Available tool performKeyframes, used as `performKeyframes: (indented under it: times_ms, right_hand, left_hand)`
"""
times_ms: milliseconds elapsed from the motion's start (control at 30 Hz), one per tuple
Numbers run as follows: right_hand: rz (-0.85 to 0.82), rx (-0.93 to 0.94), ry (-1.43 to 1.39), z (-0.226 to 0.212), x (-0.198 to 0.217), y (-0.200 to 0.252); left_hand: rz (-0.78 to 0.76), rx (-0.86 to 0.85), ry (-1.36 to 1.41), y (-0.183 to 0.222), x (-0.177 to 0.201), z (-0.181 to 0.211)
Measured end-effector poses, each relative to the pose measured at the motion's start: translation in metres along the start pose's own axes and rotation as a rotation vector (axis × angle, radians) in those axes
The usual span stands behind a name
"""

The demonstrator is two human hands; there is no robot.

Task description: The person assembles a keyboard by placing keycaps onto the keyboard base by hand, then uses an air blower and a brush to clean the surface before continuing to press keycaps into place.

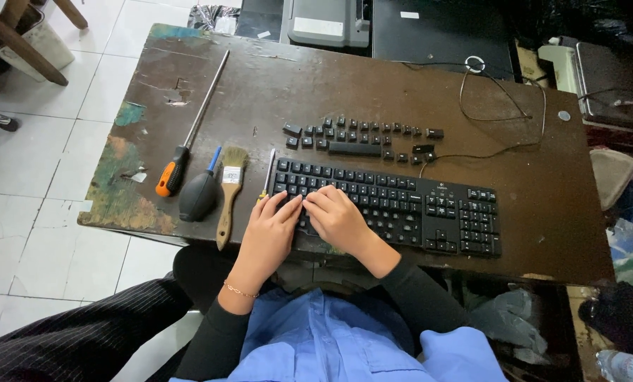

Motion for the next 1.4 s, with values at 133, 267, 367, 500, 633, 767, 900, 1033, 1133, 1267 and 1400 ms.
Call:
performKeyframes:
  times_ms: [133, 267, 367, 500, 633, 767, 900, 1033, 1133, 1267, 1400]
  right_hand:
    - [-0.010, 0.001, 0.002, -0.002, 0.001, -0.002]
    - [-0.023, -0.002, -0.006, -0.003, 0.000, -0.002]
    - [-0.038, -0.005, 0.005, -0.004, -0.001, -0.003]
    - [-0.049, 0.006, 0.027, -0.005, -0.005, 0.000]
    - [-0.068, 0.011, 0.028, -0.007, -0.009, 0.003]
    - [-0.051, -0.013, 0.018, -0.007, -0.007, 0.002]
    - [-0.037, -0.041, -0.035, -0.002, -0.003, -0.001]
    - [-0.114, -0.093, -0.191, 0.023, -0.004, -0.012]
    - [-0.142, -0.209, -0.205, 0.071, -0.005, -0.028]
    - [-0.228, -0.375, 0.030, 0.164, -0.022, -0.037]
    - [-0.371, -0.474, 0.113, 0.203, -0.048, -0.044]
  left_hand:
    - [-0.025, -0.007, -0.001, -0.001, -0.001, 0.000]
    - [-0.036, -0.009, -0.022, 0.000, -0.006, 0.000]
    - [-0.040, -0.015, -0.021, -0.001, -0.006, 0.000]
    - [-0.047, -0.018, -0.038, -0.001, -0.009, -0.001]
    - [-0.061, -0.040, -0.017, 0.004, -0.017, -0.001]
    - [-0.041, -0.045, -0.042, 0.005, -0.020, 0.002]
    - [-0.031, -0.033, -0.029, 0.008, -0.028, 0.004]
    - [-0.038, -0.026, -0.039, 0.007, -0.024, 0.005]
    - [-0.037, -0.009, -0.003, 0.003, -0.011, 0.006]
    - [-0.029, 0.048, 0.071, 0.002, 0.009, 0.005]
    - [0.037, 0.060, 0.076, 0.006, 0.025, 0.004]
Point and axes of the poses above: each hand's wrist, its own y-axis away from the middle knuckle, its own x-axis out of the back of the hand, z = x × y, the point moved 7 cm from there along -y, towards the middle knuckle, and after that the axes turned 6 degrees about z, right-handed, at the moved point
